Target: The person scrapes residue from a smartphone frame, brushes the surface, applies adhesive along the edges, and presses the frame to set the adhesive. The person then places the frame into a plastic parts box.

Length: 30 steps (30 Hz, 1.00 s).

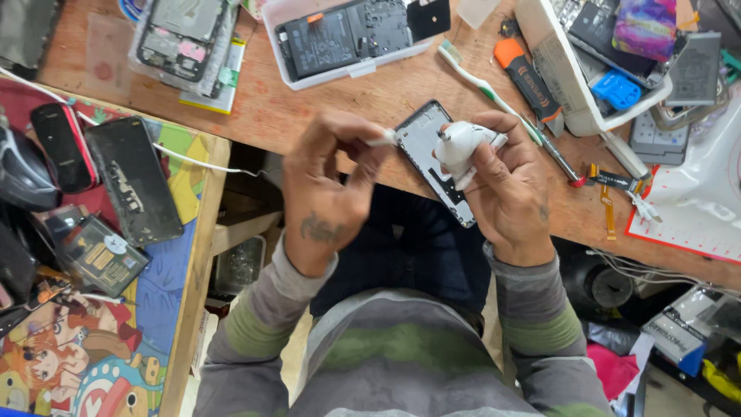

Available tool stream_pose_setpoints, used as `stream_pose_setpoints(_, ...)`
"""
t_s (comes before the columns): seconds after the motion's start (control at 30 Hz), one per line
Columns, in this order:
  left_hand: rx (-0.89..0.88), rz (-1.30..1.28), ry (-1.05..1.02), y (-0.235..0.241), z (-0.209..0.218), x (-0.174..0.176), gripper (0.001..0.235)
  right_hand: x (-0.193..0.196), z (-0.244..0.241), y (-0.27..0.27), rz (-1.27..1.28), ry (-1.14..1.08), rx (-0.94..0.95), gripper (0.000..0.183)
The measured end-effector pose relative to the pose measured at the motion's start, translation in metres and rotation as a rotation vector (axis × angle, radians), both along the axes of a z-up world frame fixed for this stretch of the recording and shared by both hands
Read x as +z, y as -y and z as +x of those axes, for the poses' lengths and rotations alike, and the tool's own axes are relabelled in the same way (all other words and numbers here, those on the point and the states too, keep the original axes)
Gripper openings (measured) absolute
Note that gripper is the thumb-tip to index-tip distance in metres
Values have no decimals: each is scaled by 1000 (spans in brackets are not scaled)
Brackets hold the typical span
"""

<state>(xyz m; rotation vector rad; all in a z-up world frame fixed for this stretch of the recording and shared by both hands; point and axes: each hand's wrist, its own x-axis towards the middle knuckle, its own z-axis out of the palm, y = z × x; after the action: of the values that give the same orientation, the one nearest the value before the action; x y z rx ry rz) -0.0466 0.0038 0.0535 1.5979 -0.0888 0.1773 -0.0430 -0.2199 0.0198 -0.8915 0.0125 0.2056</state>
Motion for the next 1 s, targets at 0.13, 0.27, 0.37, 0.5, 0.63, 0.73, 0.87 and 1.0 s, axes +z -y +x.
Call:
stream_pose_setpoints(0.13,-198,-340,-48,8,-3,11,16,3,3,-10,66,6,19,41)
stream_pose_setpoints(0.27,-267,-443,-107,7,1,12,16,4,4,-15,117,5,30,43)
stream_pose_setpoints(0.37,-261,-402,-92,4,1,11,15,6,4,-16,80,-14,35,45)
stream_pose_setpoints(0.5,-247,-345,-101,0,2,14,12,10,6,-19,69,-2,41,44)
stream_pose_setpoints(0.63,-248,-355,-101,-2,3,14,10,12,8,-21,82,0,47,41)
stream_pose_setpoints(0.73,-246,-350,-104,-3,4,13,10,12,9,-22,93,-12,43,40)
stream_pose_setpoints(0.87,-239,-350,-109,-3,6,11,10,11,10,-23,86,-5,46,40)
stream_pose_setpoints(1.0,-239,-358,-128,-2,8,14,10,11,10,-22,78,6,43,40)
